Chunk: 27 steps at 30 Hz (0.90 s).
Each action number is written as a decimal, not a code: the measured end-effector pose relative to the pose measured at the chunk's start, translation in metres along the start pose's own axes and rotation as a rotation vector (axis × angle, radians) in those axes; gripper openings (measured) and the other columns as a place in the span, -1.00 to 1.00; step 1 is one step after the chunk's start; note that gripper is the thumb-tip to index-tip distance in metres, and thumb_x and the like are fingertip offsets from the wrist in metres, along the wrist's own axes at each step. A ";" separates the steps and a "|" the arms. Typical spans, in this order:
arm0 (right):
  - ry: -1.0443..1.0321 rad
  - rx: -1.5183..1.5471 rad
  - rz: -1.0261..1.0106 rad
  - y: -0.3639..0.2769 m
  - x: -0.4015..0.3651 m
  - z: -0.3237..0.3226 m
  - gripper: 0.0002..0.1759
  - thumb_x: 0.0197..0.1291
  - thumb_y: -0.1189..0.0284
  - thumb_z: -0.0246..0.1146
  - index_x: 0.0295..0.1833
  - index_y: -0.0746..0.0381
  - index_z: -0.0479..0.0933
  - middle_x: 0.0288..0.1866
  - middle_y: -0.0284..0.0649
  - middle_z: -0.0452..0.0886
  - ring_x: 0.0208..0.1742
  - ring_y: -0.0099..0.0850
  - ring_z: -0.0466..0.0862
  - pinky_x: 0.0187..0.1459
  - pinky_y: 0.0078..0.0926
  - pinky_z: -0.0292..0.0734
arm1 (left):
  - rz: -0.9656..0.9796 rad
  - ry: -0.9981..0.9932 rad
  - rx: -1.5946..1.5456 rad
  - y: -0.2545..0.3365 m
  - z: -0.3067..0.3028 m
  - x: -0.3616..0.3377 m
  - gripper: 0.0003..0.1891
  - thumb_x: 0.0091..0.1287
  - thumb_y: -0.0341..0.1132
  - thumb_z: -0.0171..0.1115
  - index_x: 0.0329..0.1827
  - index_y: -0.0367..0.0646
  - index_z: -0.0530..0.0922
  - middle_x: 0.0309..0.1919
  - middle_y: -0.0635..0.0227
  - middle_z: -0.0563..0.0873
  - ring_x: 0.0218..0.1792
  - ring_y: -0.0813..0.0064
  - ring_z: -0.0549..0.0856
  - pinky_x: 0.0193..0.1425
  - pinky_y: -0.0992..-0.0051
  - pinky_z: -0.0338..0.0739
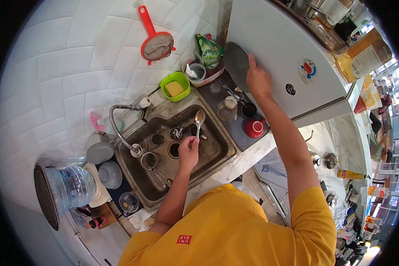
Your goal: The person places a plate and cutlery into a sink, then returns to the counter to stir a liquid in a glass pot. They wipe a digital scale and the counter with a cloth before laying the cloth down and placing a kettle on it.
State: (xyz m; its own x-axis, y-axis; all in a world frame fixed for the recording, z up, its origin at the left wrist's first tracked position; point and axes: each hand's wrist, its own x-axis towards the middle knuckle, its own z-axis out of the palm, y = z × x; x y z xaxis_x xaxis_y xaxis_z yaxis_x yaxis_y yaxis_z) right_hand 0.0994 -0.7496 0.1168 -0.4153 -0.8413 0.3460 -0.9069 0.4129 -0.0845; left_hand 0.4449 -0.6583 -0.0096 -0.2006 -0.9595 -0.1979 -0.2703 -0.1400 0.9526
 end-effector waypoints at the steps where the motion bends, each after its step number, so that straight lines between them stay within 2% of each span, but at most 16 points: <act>1: 0.021 -0.006 -0.016 -0.002 0.003 0.000 -0.32 0.33 0.50 0.16 0.57 0.08 0.28 -0.20 0.02 0.75 -0.23 0.05 0.80 -0.20 0.06 0.70 | -0.002 0.002 -0.009 -0.001 0.000 0.000 -0.80 0.47 -0.32 0.31 -0.08 -0.32 0.68 -0.27 0.34 0.76 -0.21 0.54 0.67 -0.02 0.48 0.55; 6: 0.150 -0.059 -0.111 0.001 0.014 0.009 -0.33 0.32 0.48 0.17 0.56 0.04 0.30 -0.25 -0.03 0.74 -0.35 -0.03 0.80 -0.35 -0.03 0.71 | 0.003 0.013 0.015 -0.005 -0.001 0.001 -0.81 0.46 -0.33 0.31 -0.09 -0.32 0.68 -0.28 0.33 0.76 -0.21 0.53 0.67 -0.01 0.48 0.55; 9: 0.141 -0.083 -0.120 0.005 0.007 0.005 -0.32 0.31 0.47 0.19 0.56 0.01 0.30 -0.24 -0.05 0.74 -0.38 -0.04 0.79 -0.40 -0.03 0.70 | -0.007 0.010 0.016 -0.009 -0.002 0.003 -0.81 0.46 -0.33 0.31 -0.09 -0.32 0.68 -0.27 0.33 0.76 -0.20 0.53 0.68 0.01 0.48 0.55; 14: 0.192 -0.104 -0.146 0.012 -0.019 0.010 -0.30 0.28 0.44 0.25 0.55 -0.07 0.35 -0.25 -0.17 0.74 -0.40 -0.10 0.76 -0.41 -0.09 0.70 | -0.031 0.010 0.025 -0.012 0.000 0.003 -0.80 0.46 -0.32 0.31 -0.09 -0.32 0.68 -0.28 0.32 0.76 -0.21 0.51 0.68 0.02 0.47 0.56; 15: 0.203 -0.093 -0.158 0.013 -0.023 0.010 -0.30 0.28 0.45 0.24 0.55 -0.07 0.36 -0.26 -0.18 0.74 -0.40 -0.11 0.76 -0.41 -0.10 0.70 | -0.014 0.004 0.027 -0.007 0.000 0.002 -0.79 0.46 -0.31 0.31 -0.08 -0.32 0.68 -0.29 0.32 0.76 -0.21 0.51 0.68 0.00 0.47 0.56; 18: 0.227 -0.100 -0.169 0.015 -0.034 0.021 -0.28 0.28 0.47 0.24 0.56 -0.09 0.34 -0.24 -0.21 0.74 -0.40 -0.13 0.77 -0.40 -0.11 0.71 | 0.038 -0.013 0.035 -0.013 0.004 0.002 -0.80 0.54 -0.28 0.25 -0.05 -0.26 0.66 -0.38 0.55 0.62 -0.37 0.70 0.50 -0.27 0.57 0.40; 21: 0.255 -0.069 -0.179 0.021 -0.043 0.033 -0.20 0.28 0.48 0.20 0.63 -0.11 0.23 -0.24 -0.19 0.72 -0.39 -0.12 0.78 -0.41 -0.09 0.71 | -0.026 -0.010 -0.006 -0.013 0.005 0.000 -0.79 0.47 -0.31 0.32 -0.07 -0.32 0.69 -0.31 0.35 0.76 -0.23 0.52 0.68 -0.03 0.47 0.55; 24: 0.238 -0.058 -0.220 0.025 -0.052 0.037 -0.18 0.26 0.49 0.21 0.64 -0.12 0.22 -0.22 -0.21 0.72 -0.36 -0.14 0.78 -0.39 -0.10 0.72 | 0.051 -0.041 -0.015 -0.012 0.005 -0.004 -0.82 0.54 -0.28 0.26 -0.06 -0.23 0.66 -0.40 0.60 0.57 -0.40 0.73 0.45 -0.32 0.60 0.35; 27: 0.242 -0.054 -0.238 0.025 -0.059 0.034 -0.16 0.23 0.50 0.22 0.64 -0.12 0.22 -0.23 -0.22 0.70 -0.35 -0.16 0.78 -0.39 -0.12 0.72 | 0.007 -0.051 -0.046 -0.008 0.001 -0.010 -0.83 0.54 -0.29 0.26 -0.06 -0.23 0.66 -0.40 0.63 0.56 -0.42 0.74 0.44 -0.33 0.61 0.33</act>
State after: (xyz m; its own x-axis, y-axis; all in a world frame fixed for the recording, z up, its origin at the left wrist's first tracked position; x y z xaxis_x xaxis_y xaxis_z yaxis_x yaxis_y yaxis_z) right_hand 0.0984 -0.7016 0.0628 -0.1579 -0.8120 0.5619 -0.9685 0.2384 0.0723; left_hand 0.4476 -0.6473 -0.0155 -0.2504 -0.9468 -0.2021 -0.2258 -0.1459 0.9632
